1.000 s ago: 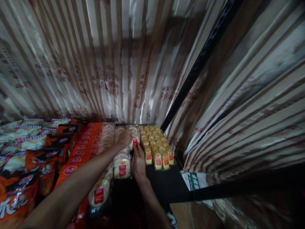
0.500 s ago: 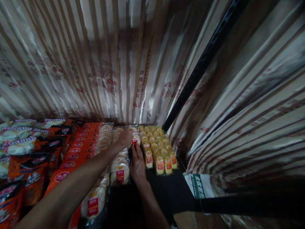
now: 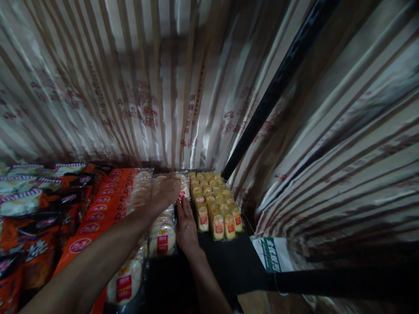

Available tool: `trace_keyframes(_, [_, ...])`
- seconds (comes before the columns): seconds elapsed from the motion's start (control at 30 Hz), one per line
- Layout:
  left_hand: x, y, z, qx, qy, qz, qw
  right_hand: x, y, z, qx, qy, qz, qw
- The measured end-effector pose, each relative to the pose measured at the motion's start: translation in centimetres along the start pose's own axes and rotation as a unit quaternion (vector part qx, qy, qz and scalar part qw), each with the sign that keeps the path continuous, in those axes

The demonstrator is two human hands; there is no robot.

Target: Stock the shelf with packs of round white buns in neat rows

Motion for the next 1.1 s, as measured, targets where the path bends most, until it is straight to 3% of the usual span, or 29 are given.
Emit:
trace_keyframes(0.37, [-0.8, -0.3, 0.7, -0.037, 0.006, -0.007, 0.999, 0.1, -0.2, -0.1, -0.002, -0.003, -0.013, 1.000])
trace_keyframes(0.63, [0.1, -0.3, 0.3, -0.028, 0.033, 0.005, 0.999, 0.4, -0.5, 0.0, 0.023, -0.019, -0.010, 1.000])
trace_keyframes(0.87, [1.0, 0.0, -0.5, -0.020, 0.041, 0.009, 0.999, 0.1, -0.4, 0.1, 0.002, -0.034, -0.028, 0.999])
trace_keyframes(1.1, [3.1, 0.8, -2.3, -0.036, 0.051, 0.003, 0.998, 0.2, -0.3, 0.1, 0.006, -0.018, -0.018, 1.000])
Point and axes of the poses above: each hand's wrist, its own z-axis towards the middle knuckle, its own x-axis out of the back of the hand, y = z × x, the point moved 6 cm from there along z, towards the middle knuckle, and after that the axes turned 2 degrees about -y, right-handed, at the moved point
